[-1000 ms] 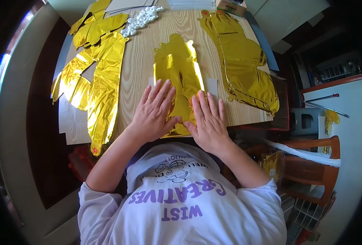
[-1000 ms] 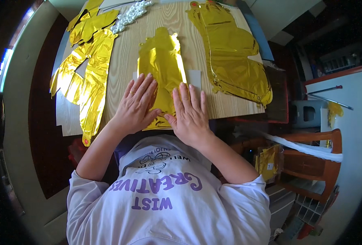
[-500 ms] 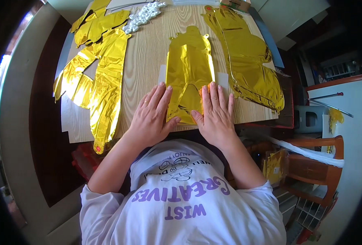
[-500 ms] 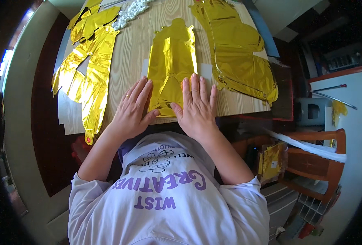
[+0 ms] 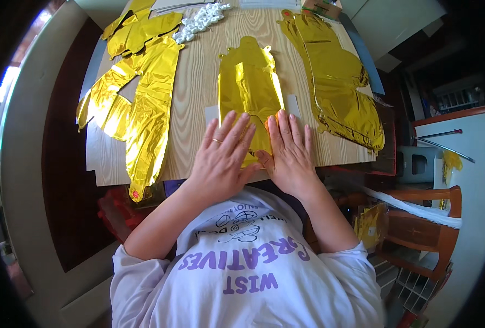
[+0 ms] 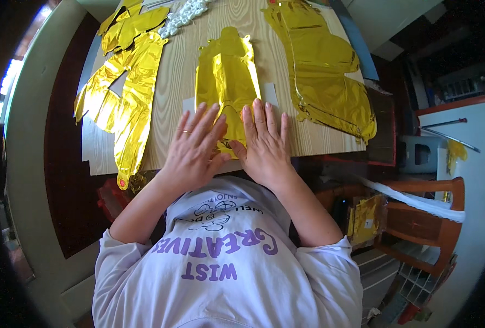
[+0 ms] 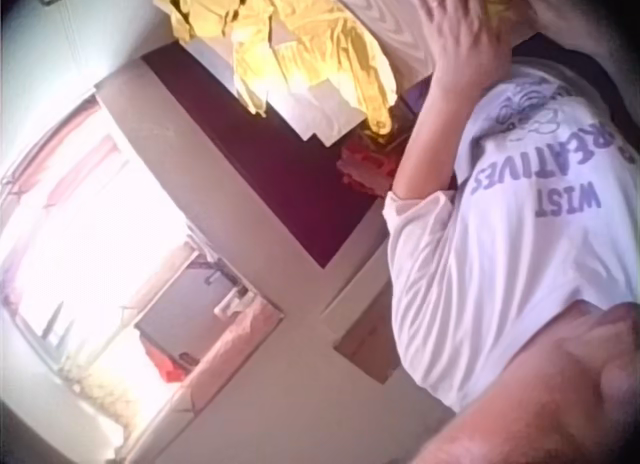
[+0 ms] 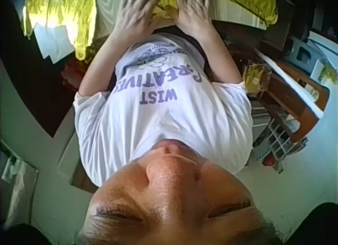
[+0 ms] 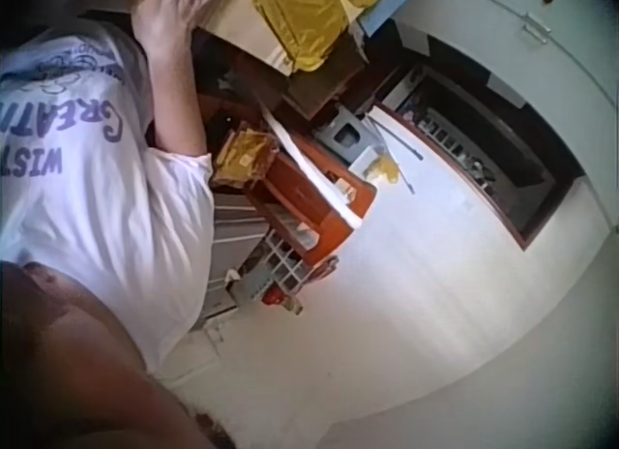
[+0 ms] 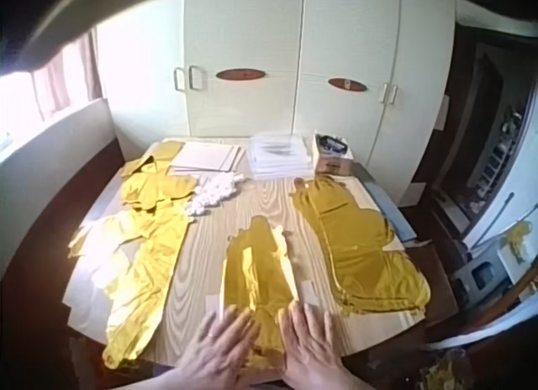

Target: Folding gold foil star-shaped balloons and placing them on card backings.

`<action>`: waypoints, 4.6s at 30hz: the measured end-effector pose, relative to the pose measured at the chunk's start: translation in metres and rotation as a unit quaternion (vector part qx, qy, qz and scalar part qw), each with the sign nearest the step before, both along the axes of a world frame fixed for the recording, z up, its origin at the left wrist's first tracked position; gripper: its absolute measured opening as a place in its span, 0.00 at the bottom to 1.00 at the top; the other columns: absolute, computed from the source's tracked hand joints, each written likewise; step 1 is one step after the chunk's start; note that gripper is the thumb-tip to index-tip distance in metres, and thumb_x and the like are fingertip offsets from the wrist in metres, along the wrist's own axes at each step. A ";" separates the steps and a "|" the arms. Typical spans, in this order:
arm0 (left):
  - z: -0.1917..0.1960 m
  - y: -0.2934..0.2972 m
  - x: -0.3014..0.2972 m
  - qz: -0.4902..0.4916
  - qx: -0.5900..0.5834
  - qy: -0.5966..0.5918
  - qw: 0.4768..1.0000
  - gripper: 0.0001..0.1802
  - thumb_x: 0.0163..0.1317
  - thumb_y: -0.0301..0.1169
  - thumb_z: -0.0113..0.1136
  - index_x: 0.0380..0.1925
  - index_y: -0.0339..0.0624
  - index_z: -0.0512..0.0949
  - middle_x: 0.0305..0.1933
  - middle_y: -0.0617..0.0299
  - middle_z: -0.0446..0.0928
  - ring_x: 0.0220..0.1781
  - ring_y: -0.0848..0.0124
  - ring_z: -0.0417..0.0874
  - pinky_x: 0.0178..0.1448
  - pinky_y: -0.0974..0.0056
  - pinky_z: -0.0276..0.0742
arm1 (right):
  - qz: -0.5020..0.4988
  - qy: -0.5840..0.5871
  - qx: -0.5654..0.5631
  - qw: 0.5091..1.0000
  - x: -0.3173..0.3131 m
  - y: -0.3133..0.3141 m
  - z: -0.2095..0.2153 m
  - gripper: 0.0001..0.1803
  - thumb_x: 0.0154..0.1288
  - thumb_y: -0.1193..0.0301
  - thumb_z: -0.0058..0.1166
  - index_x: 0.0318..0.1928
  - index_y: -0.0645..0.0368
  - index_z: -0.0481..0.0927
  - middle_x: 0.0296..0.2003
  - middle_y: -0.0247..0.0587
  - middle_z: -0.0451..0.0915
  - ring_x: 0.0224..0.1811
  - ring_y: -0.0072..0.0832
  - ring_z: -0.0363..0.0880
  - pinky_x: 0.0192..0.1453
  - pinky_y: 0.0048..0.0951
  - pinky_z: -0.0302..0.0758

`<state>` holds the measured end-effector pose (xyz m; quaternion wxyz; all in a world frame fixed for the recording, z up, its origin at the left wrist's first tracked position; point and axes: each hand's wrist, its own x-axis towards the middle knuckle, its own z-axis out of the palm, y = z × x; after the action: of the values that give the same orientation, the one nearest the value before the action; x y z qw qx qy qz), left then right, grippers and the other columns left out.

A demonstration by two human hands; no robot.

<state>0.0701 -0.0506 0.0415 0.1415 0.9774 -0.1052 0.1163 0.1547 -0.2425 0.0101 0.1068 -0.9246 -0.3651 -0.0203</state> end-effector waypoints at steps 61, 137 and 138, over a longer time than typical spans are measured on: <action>0.036 0.025 -0.070 0.019 -0.500 0.148 0.853 0.23 0.56 0.19 0.72 0.53 0.43 0.83 0.36 0.65 0.76 0.36 0.77 0.76 0.43 0.71 0.72 | 0.094 0.408 0.379 0.826 -0.033 -0.087 0.053 0.30 0.63 0.82 0.62 0.67 0.57 0.75 0.63 0.39 0.79 0.65 0.27 0.77 0.71 0.27 0.68; -0.026 0.007 0.027 0.002 0.017 0.040 0.999 0.48 0.71 0.62 0.44 0.75 0.30 0.55 0.79 0.41 0.54 0.83 0.51 0.50 0.83 0.47 0.39 | 0.108 0.468 -0.018 0.877 0.161 0.000 0.063 0.09 0.61 0.80 0.57 0.42 0.63 0.82 0.31 0.28 0.78 0.33 0.16 0.72 0.41 0.21 0.73; -0.025 0.007 0.027 0.000 0.017 0.041 0.999 0.48 0.71 0.62 0.44 0.75 0.30 0.55 0.79 0.41 0.55 0.83 0.51 0.51 0.83 0.47 0.39 | 0.108 0.482 0.014 0.869 0.161 -0.001 0.061 0.09 0.60 0.81 0.57 0.42 0.63 0.82 0.31 0.27 0.77 0.33 0.16 0.72 0.40 0.21 0.72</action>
<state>0.0970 -0.0434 0.0164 0.1286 0.9838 -0.1008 0.0739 0.3157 -0.2437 0.0710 0.2843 -0.7728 -0.3653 0.4342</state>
